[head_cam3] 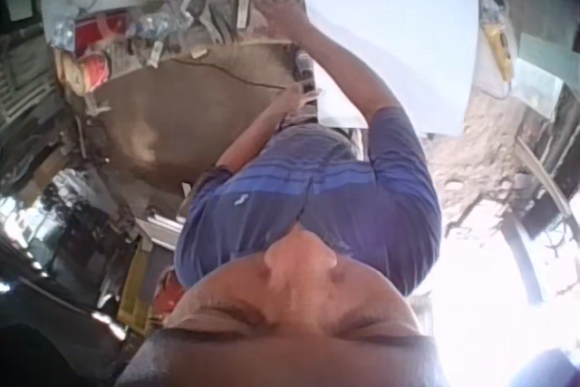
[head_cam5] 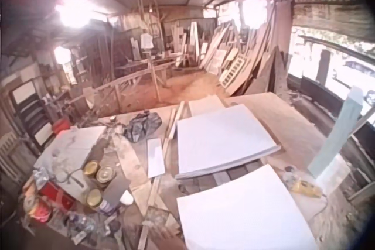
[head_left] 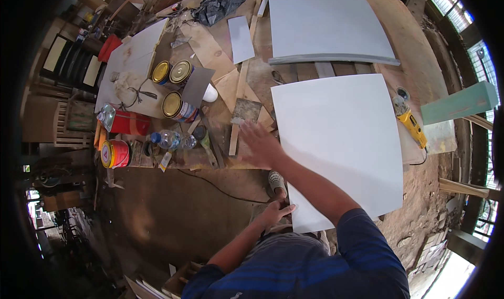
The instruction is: The person applies a strip of edging material to the side of a white rectangular panel, using a pair of scissors to trim the excess material at the ends and then pressing the strip firmly by hand.
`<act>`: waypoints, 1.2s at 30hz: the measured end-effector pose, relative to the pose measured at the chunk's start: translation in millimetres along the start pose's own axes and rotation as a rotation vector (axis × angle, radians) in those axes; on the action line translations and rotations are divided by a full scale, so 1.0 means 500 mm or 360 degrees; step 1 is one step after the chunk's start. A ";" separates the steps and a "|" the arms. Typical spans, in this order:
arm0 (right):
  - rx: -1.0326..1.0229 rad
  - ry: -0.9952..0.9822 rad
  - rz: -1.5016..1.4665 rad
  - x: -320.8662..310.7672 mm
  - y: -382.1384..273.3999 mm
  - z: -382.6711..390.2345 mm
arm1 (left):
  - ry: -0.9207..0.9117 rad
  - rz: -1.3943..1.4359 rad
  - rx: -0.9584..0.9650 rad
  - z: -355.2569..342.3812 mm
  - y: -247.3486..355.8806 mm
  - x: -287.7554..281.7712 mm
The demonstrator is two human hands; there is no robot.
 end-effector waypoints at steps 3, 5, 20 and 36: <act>0.0427 0.0044 0.0179 -0.105 0.167 -0.010 | 0.0033 -0.0007 0.0051 -0.004 0.010 -0.004; 0.0456 0.0436 0.0739 -0.220 0.333 0.055 | 0.0029 -0.0024 0.0086 0.007 0.013 0.003; -0.0097 -0.0514 -0.0633 0.068 -0.194 0.358 | 0.0608 0.1235 -0.0062 0.042 -0.187 -0.076; -0.0556 -0.0625 -0.0521 0.101 -0.296 0.625 | 0.1123 0.1743 0.0414 0.174 -0.274 0.083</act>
Point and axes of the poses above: each hand's wrist, its own z-axis away from the middle knuckle, its own x-axis out of the palm, y = z × x, the point moved 6 cm from there along -z, towards the middle knuckle, and after that the axes turned 5 degrees about -z, right-handed, at the moved point
